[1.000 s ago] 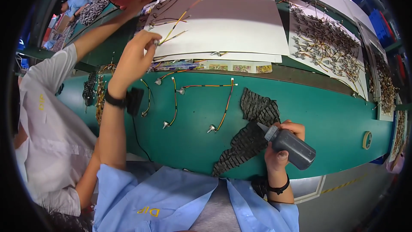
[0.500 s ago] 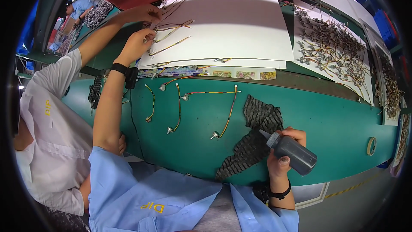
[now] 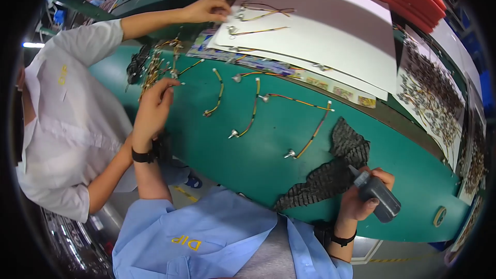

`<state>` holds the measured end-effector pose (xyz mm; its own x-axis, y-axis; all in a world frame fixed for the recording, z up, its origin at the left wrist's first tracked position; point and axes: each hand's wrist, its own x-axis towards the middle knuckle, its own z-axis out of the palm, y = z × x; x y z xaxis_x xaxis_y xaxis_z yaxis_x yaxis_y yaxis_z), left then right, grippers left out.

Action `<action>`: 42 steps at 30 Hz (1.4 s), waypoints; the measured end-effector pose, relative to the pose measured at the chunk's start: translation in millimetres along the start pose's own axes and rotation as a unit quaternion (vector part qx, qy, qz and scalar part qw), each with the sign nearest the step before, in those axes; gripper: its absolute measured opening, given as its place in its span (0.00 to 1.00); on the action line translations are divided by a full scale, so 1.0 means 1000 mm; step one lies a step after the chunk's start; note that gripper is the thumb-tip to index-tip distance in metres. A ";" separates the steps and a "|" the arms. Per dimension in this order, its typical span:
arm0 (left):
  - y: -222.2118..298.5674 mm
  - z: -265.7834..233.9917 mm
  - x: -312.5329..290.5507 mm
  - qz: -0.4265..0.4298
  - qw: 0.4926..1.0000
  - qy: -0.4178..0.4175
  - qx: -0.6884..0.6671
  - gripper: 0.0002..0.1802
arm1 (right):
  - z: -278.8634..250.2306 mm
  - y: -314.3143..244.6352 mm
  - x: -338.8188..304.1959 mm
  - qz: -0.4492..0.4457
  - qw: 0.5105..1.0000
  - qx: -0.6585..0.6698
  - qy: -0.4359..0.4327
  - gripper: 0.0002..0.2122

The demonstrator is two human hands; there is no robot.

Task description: The person picks up a wire assembly from a pile, applies liquid from a squeeze bottle to the connector, and sets it on the table. This process is repeated for additional wire assemblies, one at a time.

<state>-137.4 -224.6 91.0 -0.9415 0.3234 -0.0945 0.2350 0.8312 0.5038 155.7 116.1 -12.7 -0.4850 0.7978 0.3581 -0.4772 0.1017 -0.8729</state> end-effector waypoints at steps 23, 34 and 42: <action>-0.099 0.040 0.047 0.052 0.977 0.175 0.112 0.13 | -0.002 0.016 0.007 0.027 0.998 -0.033 0.038 0.22; -0.115 0.056 0.076 0.038 0.970 0.201 0.128 0.13 | -0.004 0.015 0.008 0.024 0.999 -0.017 0.011 0.22; -0.105 0.048 0.070 -0.005 0.980 0.194 0.043 0.12 | -0.006 0.013 0.007 0.025 0.999 -0.023 -0.003 0.22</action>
<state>-216.2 -267.0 -9.9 -0.9606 0.1329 0.2440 0.2296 0.8742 0.4279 150.1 126.7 -23.3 -0.5130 0.7985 0.3149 -0.4183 0.0879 -0.9041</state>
